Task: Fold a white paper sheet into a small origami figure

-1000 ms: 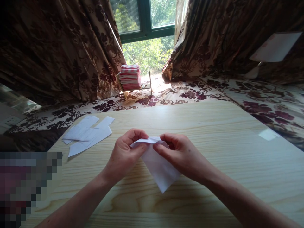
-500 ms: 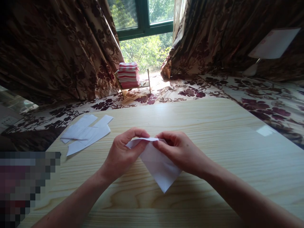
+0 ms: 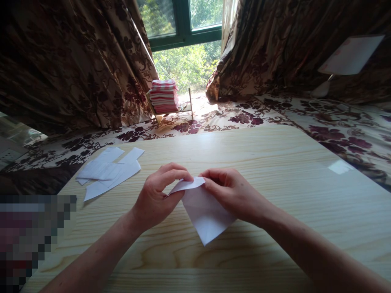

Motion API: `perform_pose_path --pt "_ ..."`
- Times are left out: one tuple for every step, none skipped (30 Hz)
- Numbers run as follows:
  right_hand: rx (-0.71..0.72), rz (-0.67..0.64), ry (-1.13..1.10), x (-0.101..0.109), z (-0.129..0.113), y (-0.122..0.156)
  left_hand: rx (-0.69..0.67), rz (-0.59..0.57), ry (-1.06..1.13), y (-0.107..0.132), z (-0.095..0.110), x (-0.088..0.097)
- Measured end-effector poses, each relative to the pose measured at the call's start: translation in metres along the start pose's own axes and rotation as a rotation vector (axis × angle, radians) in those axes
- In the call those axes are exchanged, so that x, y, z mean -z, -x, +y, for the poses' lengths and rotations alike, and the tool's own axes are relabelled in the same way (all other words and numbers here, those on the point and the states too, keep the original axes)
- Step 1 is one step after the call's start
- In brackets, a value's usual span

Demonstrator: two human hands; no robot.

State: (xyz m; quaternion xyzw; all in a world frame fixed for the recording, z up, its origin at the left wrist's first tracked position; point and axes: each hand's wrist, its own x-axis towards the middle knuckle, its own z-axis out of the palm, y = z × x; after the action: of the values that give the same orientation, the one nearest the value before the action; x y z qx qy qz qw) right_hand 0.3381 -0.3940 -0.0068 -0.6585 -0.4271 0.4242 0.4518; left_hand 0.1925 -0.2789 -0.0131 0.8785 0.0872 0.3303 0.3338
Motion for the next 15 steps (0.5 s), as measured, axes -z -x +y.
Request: perform_pose_path --pt "-0.012 -0.004 -0.002 0.0002 -0.0001 -0.0003 -0.014 0.0 -0.011 0.0002 -0.0007 0.0001" --pt "-0.016 -0.001 -0.001 0.0004 -0.0002 -0.0008 -0.031 0.0 -0.024 0.0004 -0.0015 0.0" --pt "-0.008 0.007 0.006 0.0006 -0.0004 -0.0013 -0.051 0.002 -0.037 0.0006 -0.0023 -0.0002" --pt "0.009 0.022 0.015 0.0008 -0.0007 -0.0018 -0.074 0.007 -0.052 0.0008 -0.0031 -0.0005" --pt "0.031 0.039 0.025 0.001 -0.001 -0.0022 -0.1 0.016 -0.068 0.0009 -0.0037 -0.001" --pt "0.048 0.052 0.034 0.001 -0.0012 -0.0025 -0.127 0.027 -0.083 0.0011 -0.0041 -0.0017" --pt "0.053 0.055 0.04 0.001 -0.0014 -0.0027 -0.149 0.038 -0.098 0.0012 -0.0042 -0.0024" --pt "0.044 0.051 0.043 0.0009 -0.0015 -0.0026 -0.165 0.047 -0.111 0.0012 -0.004 -0.0032" --pt "0.03 0.041 0.045 0.0006 -0.0014 -0.0024 -0.17 0.053 -0.119 0.0013 -0.0035 -0.004" --pt "0.019 0.034 0.044 0.0003 -0.0013 -0.0022 -0.165 0.055 -0.121 0.0013 -0.0028 -0.0048" --pt "0.015 0.031 0.041 -0.0001 -0.0011 -0.0019 -0.148 0.056 -0.113 0.0013 -0.0018 -0.0054" --pt "0.017 0.036 0.037 -0.0004 -0.0009 -0.0016 -0.118 0.056 -0.097 0.0013 -0.0008 -0.0061" --pt "0.021 0.046 0.031 -0.0008 -0.0006 -0.0014 -0.077 0.056 -0.075 0.0012 0.0003 -0.0067" --pt "0.02 0.054 0.025 -0.001 -0.0003 -0.0013 -0.027 0.056 -0.048 0.001 0.0015 -0.0072" --pt "0.012 0.058 0.017 -0.0011 0.0001 -0.0012 0.023 0.058 -0.022 0.0007 0.0028 -0.0078"
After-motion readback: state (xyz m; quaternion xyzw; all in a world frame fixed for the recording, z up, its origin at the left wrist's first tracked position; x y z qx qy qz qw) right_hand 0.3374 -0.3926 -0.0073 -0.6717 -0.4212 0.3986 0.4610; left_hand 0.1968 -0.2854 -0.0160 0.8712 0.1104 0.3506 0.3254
